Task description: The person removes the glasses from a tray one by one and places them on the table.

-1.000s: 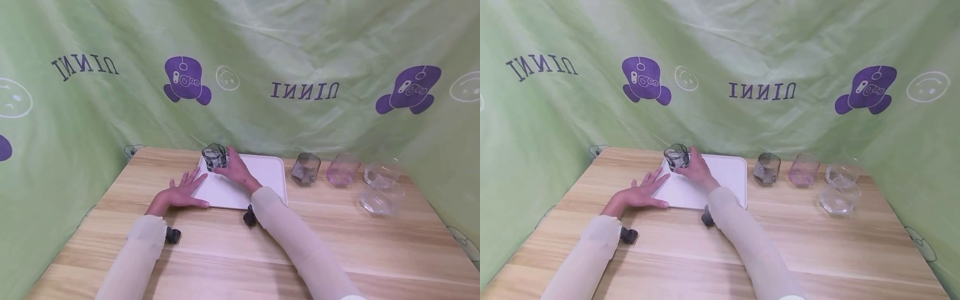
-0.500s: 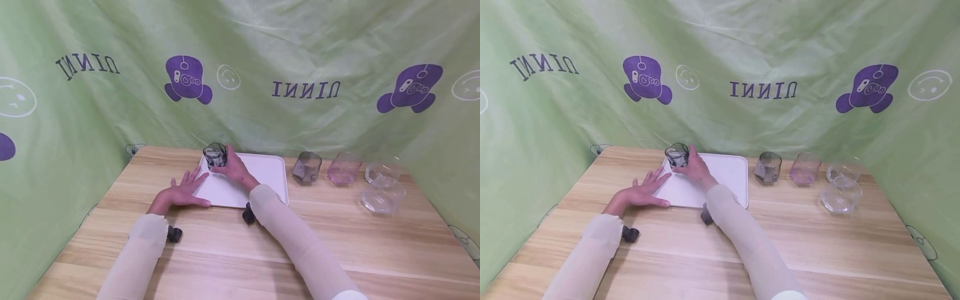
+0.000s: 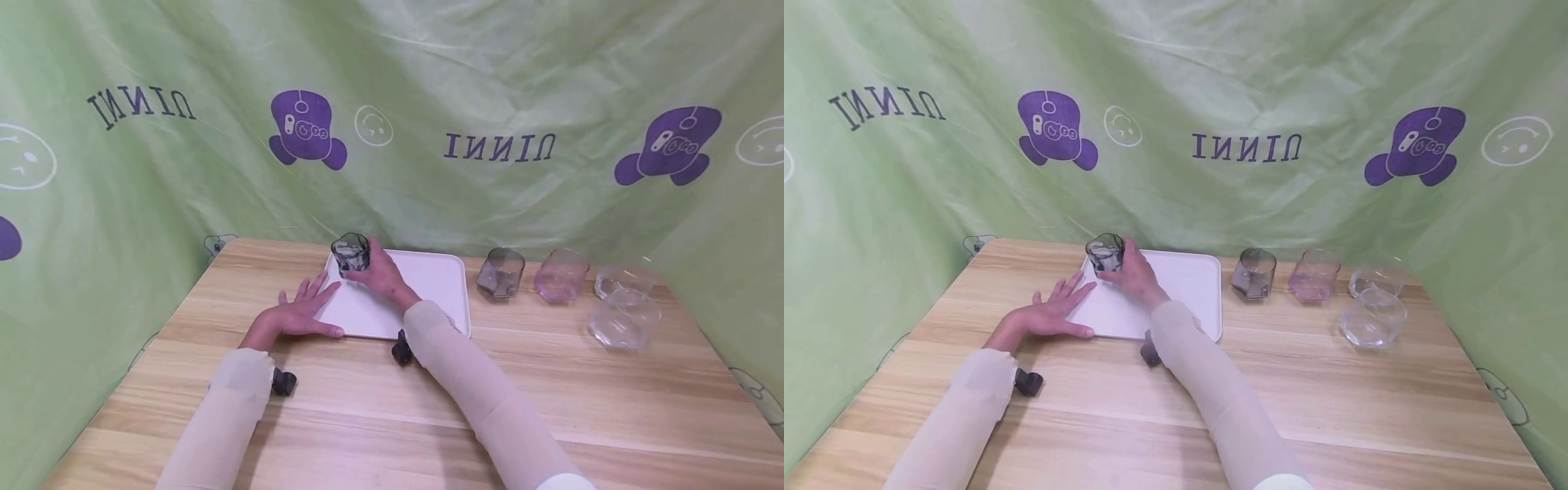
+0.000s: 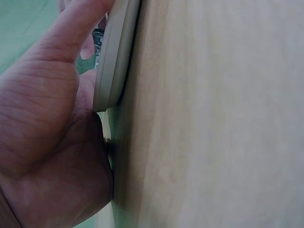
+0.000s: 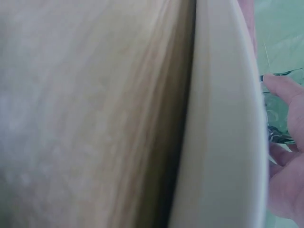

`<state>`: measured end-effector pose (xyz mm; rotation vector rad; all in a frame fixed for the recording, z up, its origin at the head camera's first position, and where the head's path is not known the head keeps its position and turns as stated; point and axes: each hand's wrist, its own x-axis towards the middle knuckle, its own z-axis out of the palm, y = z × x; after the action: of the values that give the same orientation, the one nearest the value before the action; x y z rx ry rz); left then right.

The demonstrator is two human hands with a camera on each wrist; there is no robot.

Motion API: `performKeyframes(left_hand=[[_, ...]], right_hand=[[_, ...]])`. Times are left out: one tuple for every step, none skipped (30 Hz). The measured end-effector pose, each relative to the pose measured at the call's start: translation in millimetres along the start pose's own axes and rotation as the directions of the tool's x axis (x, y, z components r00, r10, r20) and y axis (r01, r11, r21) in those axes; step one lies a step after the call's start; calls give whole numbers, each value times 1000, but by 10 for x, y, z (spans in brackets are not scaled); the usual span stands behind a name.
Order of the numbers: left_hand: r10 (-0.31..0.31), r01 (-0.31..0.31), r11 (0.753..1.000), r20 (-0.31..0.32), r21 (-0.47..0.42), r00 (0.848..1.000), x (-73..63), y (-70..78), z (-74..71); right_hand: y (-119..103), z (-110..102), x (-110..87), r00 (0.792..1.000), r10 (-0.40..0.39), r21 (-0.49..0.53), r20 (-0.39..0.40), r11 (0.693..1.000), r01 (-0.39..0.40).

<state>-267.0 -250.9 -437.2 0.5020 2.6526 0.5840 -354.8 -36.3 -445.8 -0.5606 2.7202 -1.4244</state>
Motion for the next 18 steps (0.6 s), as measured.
performKeyframes(left_hand=[[0, 0, 1000, 0, 0, 1000, 1, -2, 0], [3, -3, 1000, 0, -4, 1000, 2, -2, 0], [1, -1, 1000, -2, -3, 1000, 6, -9, 7], [2, -2, 1000, -3, -4, 1000, 6, -10, 7], [2, -2, 1000, -3, -4, 1000, 6, -11, 7], [3, -3, 1000, -3, -5, 1000, 5, -12, 6], [1, -1, 1000, -3, -4, 1000, 2, -11, 6], [1, -1, 1000, -4, -3, 1000, -1, -12, 6], [-1, 1, 1000, -3, -2, 1000, -3, -14, 7], [2, -2, 1000, -3, -2, 1000, -6, -9, 3], [2, -2, 1000, -2, -3, 1000, -9, -8, 1], [3, -3, 1000, -2, -4, 1000, -10, -6, 1], [3, -3, 1000, -2, -4, 1000, -11, -5, 1], [4, -4, 1000, -2, -5, 1000, -10, -4, 2], [5, -6, 1000, -2, -6, 1000, -8, -5, 4], [7, -7, 1000, -3, -6, 1000, -7, -5, 7], [7, -7, 1000, -2, -7, 1000, -7, -5, 9], [7, -7, 1000, -3, -7, 1000, -4, -6, 14]], right_hand=[[-8, 1, 0, 1000, 0, -1, -1, 1000, 0], [-17, 3, 1, 1000, -1, -2, -2, 1000, 1], [-27, 4, 1, 1000, 0, -2, -3, 1000, 0], [-33, 6, 2, 1000, 0, -3, -3, 1000, 0], [-38, 9, 5, 1000, 2, -3, -6, 1000, -2], [-42, 12, 6, 1000, 3, -4, -8, 1000, -3], [-45, 14, 7, 1000, 4, -4, -9, 1000, -4], [-46, 17, 9, 1000, 6, -6, -10, 1000, -6], [-45, 20, 10, 1000, 6, -8, -10, 1000, -7], [-45, 22, 12, 1000, 8, -10, -11, 1000, -8], [-45, 24, 12, 1000, 9, -12, -13, 1000, -9], [-45, 23, 10, 1000, 10, -13, -14, 1000, -10], [-44, 22, 11, 1000, 11, -14, -15, 1000, -11], [-42, 24, 12, 1000, 10, -15, -18, 1000, -10], [-39, 27, 13, 1000, 9, -15, -21, 1000, -9], [-36, 30, 14, 1000, 8, -12, -25, 1000, -8], [-32, 35, 13, 1000, 6, -10, -27, 1000, -7], [-27, 40, 11, 1000, 5, -6, -30, 1000, -5]])
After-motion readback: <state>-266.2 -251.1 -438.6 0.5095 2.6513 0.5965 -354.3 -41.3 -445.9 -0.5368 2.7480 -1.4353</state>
